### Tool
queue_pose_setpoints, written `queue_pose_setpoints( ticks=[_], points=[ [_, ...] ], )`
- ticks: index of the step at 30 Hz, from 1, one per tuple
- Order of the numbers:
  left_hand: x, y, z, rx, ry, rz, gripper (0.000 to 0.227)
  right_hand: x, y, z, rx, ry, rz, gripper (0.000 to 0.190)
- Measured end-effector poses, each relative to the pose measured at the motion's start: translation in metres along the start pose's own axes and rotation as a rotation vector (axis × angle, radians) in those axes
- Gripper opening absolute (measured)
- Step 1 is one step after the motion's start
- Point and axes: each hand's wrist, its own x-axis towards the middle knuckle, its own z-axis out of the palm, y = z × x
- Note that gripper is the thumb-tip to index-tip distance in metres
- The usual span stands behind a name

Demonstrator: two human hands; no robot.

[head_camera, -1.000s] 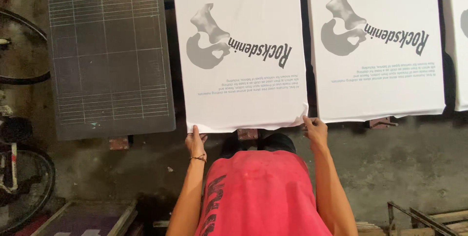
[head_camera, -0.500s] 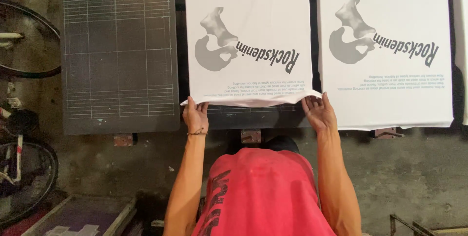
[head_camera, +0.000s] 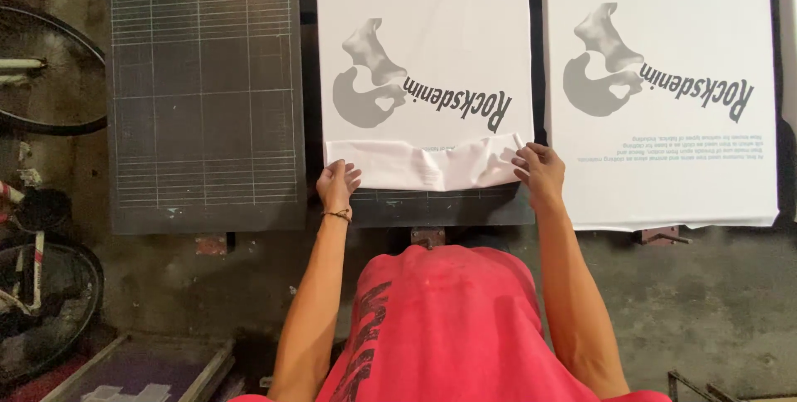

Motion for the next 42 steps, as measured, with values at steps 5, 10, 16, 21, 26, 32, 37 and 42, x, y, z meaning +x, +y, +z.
queue_pose_setpoints(
  ticks=[5,10,16,21,26,32,37,42],
  points=[
    [0.005,-0.003,0.001,0.431,0.047,0.197,0.034,0.021,0.015,0.004,-0.386,0.094,-0.184,0.033],
    [0.011,-0.003,0.006,0.971,0.219,0.302,0.038,0.026,0.017,0.012,-0.625,0.177,-0.204,0.035],
    [-0.004,0.007,0.013,1.063,0.181,0.323,0.022,0.026,0.020,0.010,-0.751,0.206,-0.182,0.017],
    [-0.025,0.000,-0.007,0.733,0.026,0.552,0.023,-0.007,0.025,-0.011,-0.372,-0.026,-0.271,0.017],
    [-0.063,-0.057,-0.056,0.096,-0.176,0.318,0.016,-0.057,0.037,-0.060,-0.026,-0.242,-0.081,0.016],
    [-0.083,-0.051,-0.071,-0.193,-0.091,0.025,0.010,-0.065,0.059,-0.076,-0.007,-0.204,-0.008,0.023],
    [-0.039,-0.066,-0.085,-0.158,0.072,0.037,0.036,-0.045,0.076,-0.068,0.105,-0.041,0.065,0.032],
    [-0.013,-0.077,-0.091,-0.063,0.201,-0.049,0.049,-0.049,0.078,-0.071,0.210,0.003,0.184,0.035]
  ],
)
